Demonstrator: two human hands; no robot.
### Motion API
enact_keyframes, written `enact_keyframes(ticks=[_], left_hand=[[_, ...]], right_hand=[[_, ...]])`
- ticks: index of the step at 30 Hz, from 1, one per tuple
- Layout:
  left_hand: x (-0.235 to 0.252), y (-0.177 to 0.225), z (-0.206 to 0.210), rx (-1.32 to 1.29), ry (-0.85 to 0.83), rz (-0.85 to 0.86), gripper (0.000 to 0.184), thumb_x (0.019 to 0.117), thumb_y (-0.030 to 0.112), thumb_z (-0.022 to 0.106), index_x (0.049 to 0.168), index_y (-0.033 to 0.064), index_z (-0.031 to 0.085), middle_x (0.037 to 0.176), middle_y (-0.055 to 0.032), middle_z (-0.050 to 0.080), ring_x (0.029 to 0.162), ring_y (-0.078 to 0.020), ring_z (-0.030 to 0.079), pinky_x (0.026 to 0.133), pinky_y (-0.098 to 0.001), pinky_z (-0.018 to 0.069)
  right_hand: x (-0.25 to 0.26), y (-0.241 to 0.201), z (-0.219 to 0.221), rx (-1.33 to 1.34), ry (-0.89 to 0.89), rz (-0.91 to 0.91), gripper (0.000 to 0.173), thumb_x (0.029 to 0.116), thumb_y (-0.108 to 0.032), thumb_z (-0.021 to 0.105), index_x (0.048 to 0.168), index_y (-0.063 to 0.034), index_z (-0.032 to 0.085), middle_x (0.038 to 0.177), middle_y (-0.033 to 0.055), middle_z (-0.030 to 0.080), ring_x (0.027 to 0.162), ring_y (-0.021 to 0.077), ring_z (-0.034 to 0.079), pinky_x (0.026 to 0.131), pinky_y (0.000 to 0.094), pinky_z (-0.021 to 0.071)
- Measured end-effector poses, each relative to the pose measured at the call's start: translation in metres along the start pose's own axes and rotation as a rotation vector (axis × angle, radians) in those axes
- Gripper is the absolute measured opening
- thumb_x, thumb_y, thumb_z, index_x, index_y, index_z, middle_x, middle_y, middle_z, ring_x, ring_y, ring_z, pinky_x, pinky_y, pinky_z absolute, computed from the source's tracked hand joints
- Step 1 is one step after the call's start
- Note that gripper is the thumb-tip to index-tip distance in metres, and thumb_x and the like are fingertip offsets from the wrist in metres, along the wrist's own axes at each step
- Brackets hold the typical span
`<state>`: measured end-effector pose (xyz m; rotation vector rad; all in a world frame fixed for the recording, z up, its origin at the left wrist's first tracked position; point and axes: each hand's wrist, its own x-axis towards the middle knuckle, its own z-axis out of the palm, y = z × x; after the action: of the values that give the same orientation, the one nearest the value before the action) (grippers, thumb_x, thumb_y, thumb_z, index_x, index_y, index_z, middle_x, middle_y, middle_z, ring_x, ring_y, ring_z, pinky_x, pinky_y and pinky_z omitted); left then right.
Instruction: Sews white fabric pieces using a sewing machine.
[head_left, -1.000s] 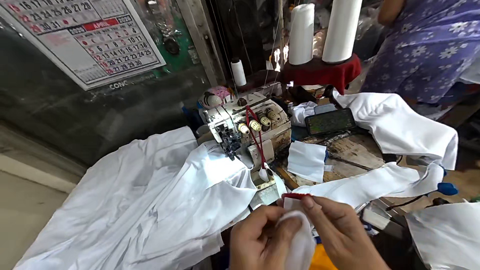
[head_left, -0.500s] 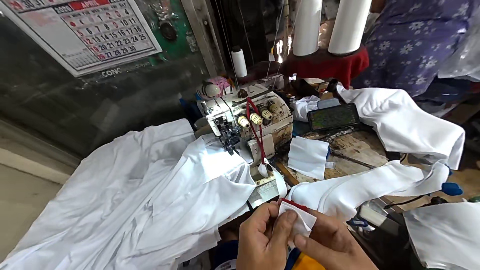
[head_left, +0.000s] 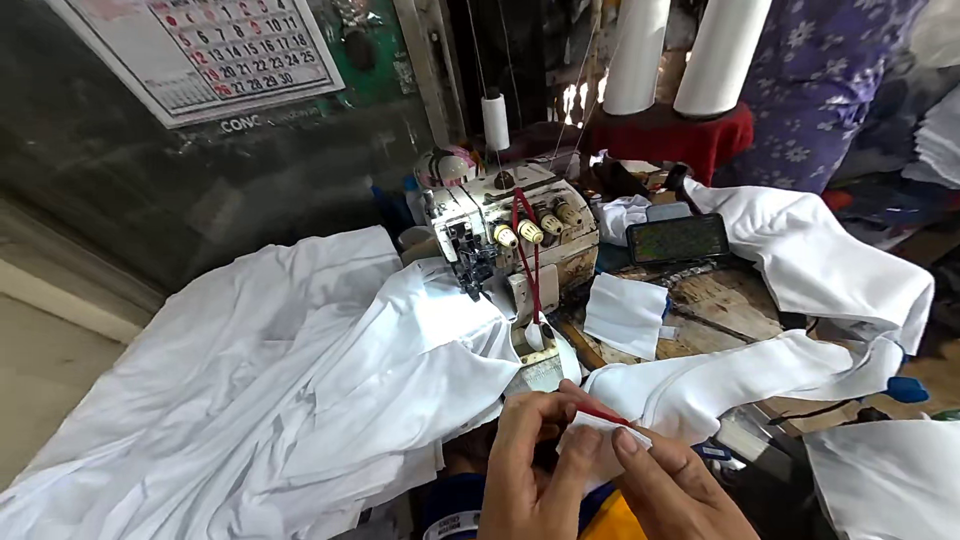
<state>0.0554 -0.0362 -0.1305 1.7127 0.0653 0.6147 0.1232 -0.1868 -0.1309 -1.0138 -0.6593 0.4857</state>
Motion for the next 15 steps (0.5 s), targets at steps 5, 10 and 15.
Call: enact_keyframes(ticks=[5, 10, 15], left_hand=[[0.002, -0.003, -0.004, -0.066, -0.021, 0.044, 0.022, 0.1065, 0.016, 0.054, 0.101, -0.0012, 0.066, 0.091, -0.0070, 0.067, 0.082, -0.0129, 0.066, 0.074, -0.0284, 0.0583], [0.009, 0.014, -0.007, -0.005, 0.003, -0.040, 0.021, 0.1065, 0.016, 0.054, 0.093, 0.0021, 0.061, 0.076, -0.0030, 0.062, 0.064, -0.0094, 0.061, 0.058, -0.0237, 0.0537], [0.005, 0.020, -0.022, -0.003, -0.054, -0.135, 0.014, 0.1037, 0.009, 0.057, 0.104, -0.0014, 0.066, 0.084, -0.0052, 0.069, 0.072, -0.0111, 0.067, 0.064, -0.0271, 0.0583]], right_hand=[[0.008, 0.008, -0.002, -0.193, -0.023, -0.118, 0.033, 0.1091, -0.016, 0.049, 0.123, 0.0067, 0.069, 0.146, 0.0242, 0.055, 0.133, 0.0333, 0.056, 0.110, 0.0448, 0.0506], [0.013, -0.008, -0.002, -0.389, 0.047, -0.064, 0.027, 0.1072, -0.022, 0.057, 0.114, -0.0012, 0.072, 0.101, 0.0039, 0.067, 0.076, 0.0038, 0.062, 0.066, 0.0186, 0.0533], [0.021, -0.014, 0.004, -0.279, 0.092, 0.016, 0.019, 0.1041, -0.011, 0.059, 0.107, 0.0017, 0.074, 0.089, 0.0036, 0.074, 0.073, 0.0092, 0.070, 0.068, 0.0254, 0.0612]])
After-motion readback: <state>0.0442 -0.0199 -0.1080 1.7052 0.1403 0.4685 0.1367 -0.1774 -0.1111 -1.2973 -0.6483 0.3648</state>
